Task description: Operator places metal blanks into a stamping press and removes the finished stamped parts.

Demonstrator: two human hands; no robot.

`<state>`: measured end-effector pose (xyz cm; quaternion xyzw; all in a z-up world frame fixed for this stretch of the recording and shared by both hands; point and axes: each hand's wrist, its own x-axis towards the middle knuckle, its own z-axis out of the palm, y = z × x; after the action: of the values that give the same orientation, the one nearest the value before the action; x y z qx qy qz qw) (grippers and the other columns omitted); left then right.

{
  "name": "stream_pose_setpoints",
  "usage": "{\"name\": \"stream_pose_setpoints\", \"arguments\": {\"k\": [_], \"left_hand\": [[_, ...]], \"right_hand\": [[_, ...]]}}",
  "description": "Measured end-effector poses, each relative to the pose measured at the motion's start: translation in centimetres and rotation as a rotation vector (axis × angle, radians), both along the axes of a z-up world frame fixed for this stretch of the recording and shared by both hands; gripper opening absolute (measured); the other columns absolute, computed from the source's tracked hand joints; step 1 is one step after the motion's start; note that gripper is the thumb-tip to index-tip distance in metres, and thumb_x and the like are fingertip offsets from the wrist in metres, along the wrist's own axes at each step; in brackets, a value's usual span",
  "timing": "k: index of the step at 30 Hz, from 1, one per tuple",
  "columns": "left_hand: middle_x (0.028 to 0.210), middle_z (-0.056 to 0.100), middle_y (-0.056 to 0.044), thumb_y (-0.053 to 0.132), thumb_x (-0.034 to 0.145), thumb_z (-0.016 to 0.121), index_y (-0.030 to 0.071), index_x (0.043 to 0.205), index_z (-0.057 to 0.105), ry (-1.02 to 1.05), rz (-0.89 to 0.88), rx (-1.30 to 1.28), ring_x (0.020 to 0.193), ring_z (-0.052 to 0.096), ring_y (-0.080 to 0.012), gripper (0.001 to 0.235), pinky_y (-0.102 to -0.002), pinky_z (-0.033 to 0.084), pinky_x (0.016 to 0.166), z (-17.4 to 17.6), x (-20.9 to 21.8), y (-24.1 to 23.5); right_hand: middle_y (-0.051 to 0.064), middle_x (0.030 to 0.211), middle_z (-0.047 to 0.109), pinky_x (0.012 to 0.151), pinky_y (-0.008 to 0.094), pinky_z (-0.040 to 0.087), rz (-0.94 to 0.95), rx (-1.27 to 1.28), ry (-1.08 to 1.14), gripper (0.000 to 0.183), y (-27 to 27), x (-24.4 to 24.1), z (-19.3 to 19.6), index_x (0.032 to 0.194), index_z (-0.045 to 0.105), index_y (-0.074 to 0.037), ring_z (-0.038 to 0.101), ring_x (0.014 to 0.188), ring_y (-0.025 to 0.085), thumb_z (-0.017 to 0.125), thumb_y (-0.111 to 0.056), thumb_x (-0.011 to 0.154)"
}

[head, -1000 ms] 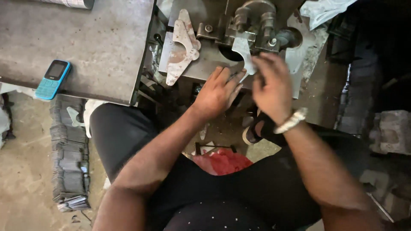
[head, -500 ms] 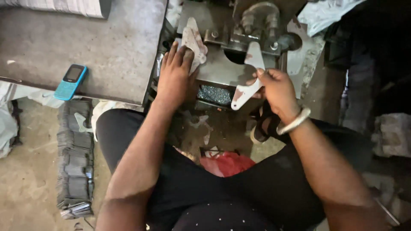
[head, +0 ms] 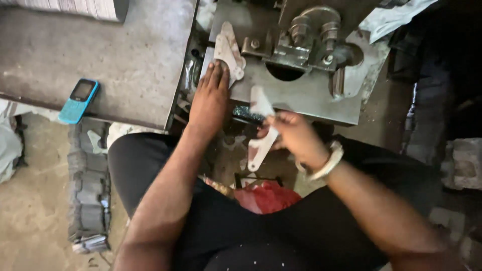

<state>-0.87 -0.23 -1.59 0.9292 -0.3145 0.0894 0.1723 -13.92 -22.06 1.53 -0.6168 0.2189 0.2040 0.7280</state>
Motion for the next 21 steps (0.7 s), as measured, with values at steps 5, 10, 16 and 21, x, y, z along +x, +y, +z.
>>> {"name": "stream_pose_setpoints", "arguments": {"k": [5,10,16,21], "left_hand": [[0.159,0.041,-0.029,0.004,0.093,0.055,-0.009,0.153,0.04,-0.02,-0.017,0.055,0.151,0.037,-0.0404,0.063,-0.047,0.036,0.12,-1.8,-0.6,0.7],[0.154,0.05,-0.028,-0.002,0.094,0.051,-0.007,0.155,0.042,-0.073,-0.021,-0.033,0.147,0.047,-0.0414,0.062,-0.044,0.043,0.121,2.4,-1.4,1.3],[0.122,0.058,-0.031,0.012,0.103,0.067,-0.004,0.147,0.048,-0.098,0.105,-0.44,0.113,0.059,-0.0479,0.051,-0.052,0.051,0.106,14.0,-17.8,0.0],[0.113,0.063,-0.019,0.009,0.091,0.072,-0.001,0.14,0.059,0.363,-0.104,-0.49,0.105,0.063,-0.0357,0.052,-0.044,0.053,0.098,14.3,-26.7,2.4]], "right_hand": [[0.009,0.093,0.077,0.065,0.033,0.065,-0.052,-0.141,-0.045,0.024,-0.3,-0.1,-1.4,0.108,0.067,-0.004,0.076,0.082,0.02,0.053,-0.023,0.105],[0.011,0.091,0.077,0.062,0.03,0.066,-0.167,-0.171,-0.125,0.024,-2.2,0.8,-0.4,0.108,0.064,0.0,0.078,0.077,0.018,0.051,-0.021,0.105],[0.01,0.091,0.077,0.058,0.027,0.059,-0.133,-0.291,-0.223,0.024,-2.5,0.9,-1.1,0.109,0.064,0.0,0.073,0.073,0.016,0.051,-0.02,0.107],[0.009,0.091,0.075,0.057,0.027,0.058,-0.184,-0.24,-0.217,0.026,-3.4,1.1,-2.3,0.108,0.065,0.0,0.071,0.073,0.015,0.052,-0.022,0.109]]}}
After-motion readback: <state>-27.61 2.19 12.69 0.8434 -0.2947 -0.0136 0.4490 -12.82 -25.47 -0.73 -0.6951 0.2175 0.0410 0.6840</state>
